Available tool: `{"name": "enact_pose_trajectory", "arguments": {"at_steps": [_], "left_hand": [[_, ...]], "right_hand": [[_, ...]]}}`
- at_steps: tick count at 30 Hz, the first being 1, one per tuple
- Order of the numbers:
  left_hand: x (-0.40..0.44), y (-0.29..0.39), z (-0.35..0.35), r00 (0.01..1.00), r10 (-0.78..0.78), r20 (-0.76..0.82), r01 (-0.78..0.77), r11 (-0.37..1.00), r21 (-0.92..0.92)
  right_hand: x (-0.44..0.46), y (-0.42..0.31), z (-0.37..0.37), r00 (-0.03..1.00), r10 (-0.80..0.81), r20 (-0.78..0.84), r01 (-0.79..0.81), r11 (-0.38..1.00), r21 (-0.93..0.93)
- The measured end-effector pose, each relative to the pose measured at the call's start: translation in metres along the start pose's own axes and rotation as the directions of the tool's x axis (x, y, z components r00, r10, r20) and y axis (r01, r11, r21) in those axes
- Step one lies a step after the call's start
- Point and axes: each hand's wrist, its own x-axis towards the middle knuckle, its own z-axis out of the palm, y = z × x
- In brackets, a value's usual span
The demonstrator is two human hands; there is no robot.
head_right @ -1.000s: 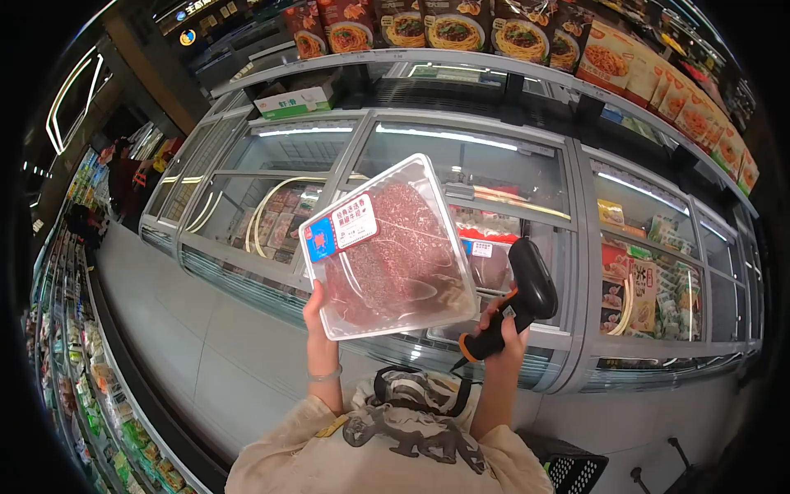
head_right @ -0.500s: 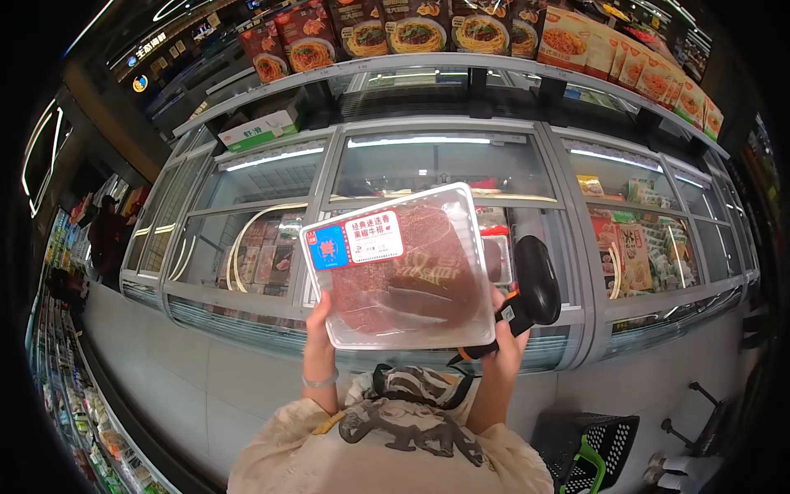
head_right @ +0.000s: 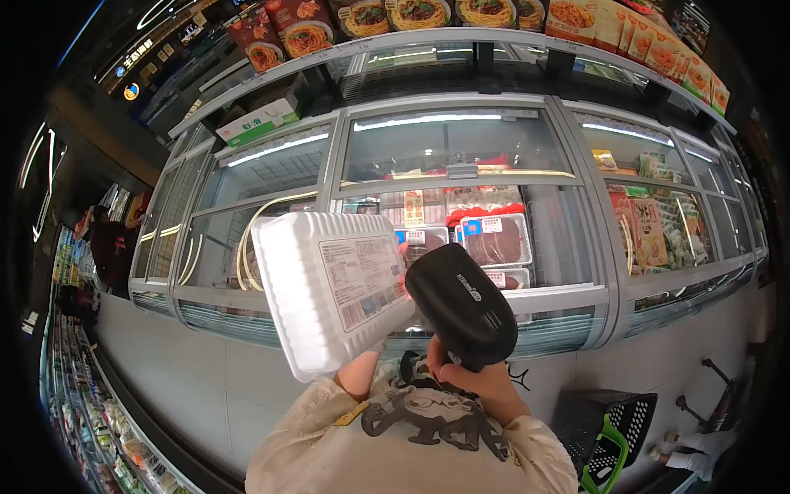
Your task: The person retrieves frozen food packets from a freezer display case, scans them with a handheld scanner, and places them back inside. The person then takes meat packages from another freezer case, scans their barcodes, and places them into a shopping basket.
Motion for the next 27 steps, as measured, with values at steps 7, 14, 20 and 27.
{"name": "enact_pose_trajectory", "arguments": {"at_steps": [7, 14, 20, 27], "left_hand": [[0.011, 0.018, -0.018, 0.981, 0.140, 0.136, -0.084, 0.932, -0.353], [0.001, 0.034, -0.012, 0.980, 0.140, 0.138, -0.097, 0.954, -0.283], [-0.004, 0.021, -0.027, 0.979, 0.077, 0.189, -0.023, 0.962, -0.273], [-0.003, 0.007, -0.019, 0.973, 0.019, 0.228, 0.015, 0.989, -0.146]], "right_hand": [[0.000, 0.011, 0.002, 0.933, 0.277, 0.229, -0.334, 0.904, 0.266], [0.006, 0.008, 0.006, 0.932, 0.332, 0.147, -0.359, 0.905, 0.230], [0.012, 0.013, 0.008, 0.883, 0.397, 0.250, -0.433, 0.895, 0.110], [0.014, 0.012, 0.008, 0.829, 0.443, 0.341, -0.479, 0.877, 0.026]]}}
